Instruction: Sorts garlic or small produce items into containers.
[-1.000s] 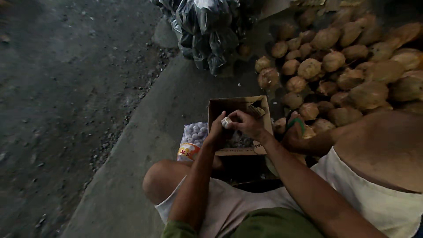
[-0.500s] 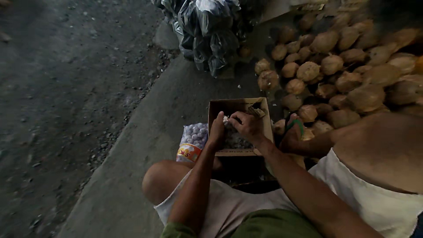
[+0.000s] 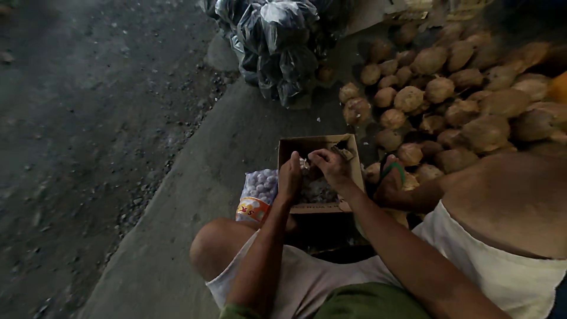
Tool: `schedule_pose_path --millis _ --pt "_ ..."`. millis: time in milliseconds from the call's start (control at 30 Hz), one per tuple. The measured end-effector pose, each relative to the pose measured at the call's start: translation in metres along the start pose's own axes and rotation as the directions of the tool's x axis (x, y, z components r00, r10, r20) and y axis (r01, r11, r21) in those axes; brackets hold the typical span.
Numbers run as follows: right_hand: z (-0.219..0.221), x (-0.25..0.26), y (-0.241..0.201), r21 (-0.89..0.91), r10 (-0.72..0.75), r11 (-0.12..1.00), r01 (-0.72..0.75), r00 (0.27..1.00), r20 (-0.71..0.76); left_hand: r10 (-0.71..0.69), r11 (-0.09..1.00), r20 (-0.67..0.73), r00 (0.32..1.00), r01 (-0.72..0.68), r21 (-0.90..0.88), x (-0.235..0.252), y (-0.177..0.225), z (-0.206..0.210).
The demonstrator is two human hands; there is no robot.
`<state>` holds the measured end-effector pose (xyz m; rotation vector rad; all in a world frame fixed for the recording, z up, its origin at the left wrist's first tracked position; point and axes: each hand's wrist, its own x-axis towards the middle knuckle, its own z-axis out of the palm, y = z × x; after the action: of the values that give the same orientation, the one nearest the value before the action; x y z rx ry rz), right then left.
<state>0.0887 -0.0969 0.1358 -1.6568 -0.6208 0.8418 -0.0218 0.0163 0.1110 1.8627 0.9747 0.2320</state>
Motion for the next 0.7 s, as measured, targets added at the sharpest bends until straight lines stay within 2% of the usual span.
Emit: schedule_pose_path --millis 100,200,300,400,467,533,600,633,700 --pt "-0.004 0.0 -0.005 -0.124 -0.002 0.992 0.006 1.0 0.03 0.101 0.973 0.038 0.994 -0.107 0.202 -0.007 0.01 -0.002" --pt "-0.001 -0.001 0.001 -0.052 -0.039 0.998 0.038 0.999 -0.029 0.143 0.979 0.014 0.99 -0.143 0.147 -0.011 0.011 0.0" --pt "-0.001 -0.002 0.004 0.067 -0.017 0.998 0.022 0.998 -0.064 0.111 0.992 -0.03 0.993 -0.108 0.068 -0.01 0.006 0.002" --pt "-0.004 -0.005 0.002 -0.106 -0.181 0.978 0.182 0.983 0.016 0.04 0.999 -0.069 0.997 -0.039 0.017 -0.004 -0.001 0.005" --pt "-0.001 -0.007 0.001 -0.332 -0.365 0.869 0.367 0.928 0.069 -0.018 1.0 -0.06 0.998 0.019 0.018 -0.002 -0.001 0.005" --pt "0.004 -0.008 0.003 -0.473 -0.476 0.753 0.457 0.875 0.087 -0.074 0.997 -0.03 0.997 0.074 0.003 -0.005 0.005 0.004" --pt "0.008 -0.009 0.004 -0.504 -0.488 0.744 0.439 0.872 0.039 -0.092 0.995 -0.012 0.996 0.091 -0.049 -0.008 0.008 0.004" --pt "0.01 -0.01 0.003 -0.469 -0.435 0.797 0.381 0.9 -0.009 -0.087 0.991 0.0 0.996 0.086 -0.099 -0.01 0.009 0.003" --pt "0.009 -0.009 0.001 -0.286 -0.228 0.939 0.19 0.968 -0.105 -0.071 0.963 0.022 0.997 0.074 -0.26 -0.011 0.009 0.002"
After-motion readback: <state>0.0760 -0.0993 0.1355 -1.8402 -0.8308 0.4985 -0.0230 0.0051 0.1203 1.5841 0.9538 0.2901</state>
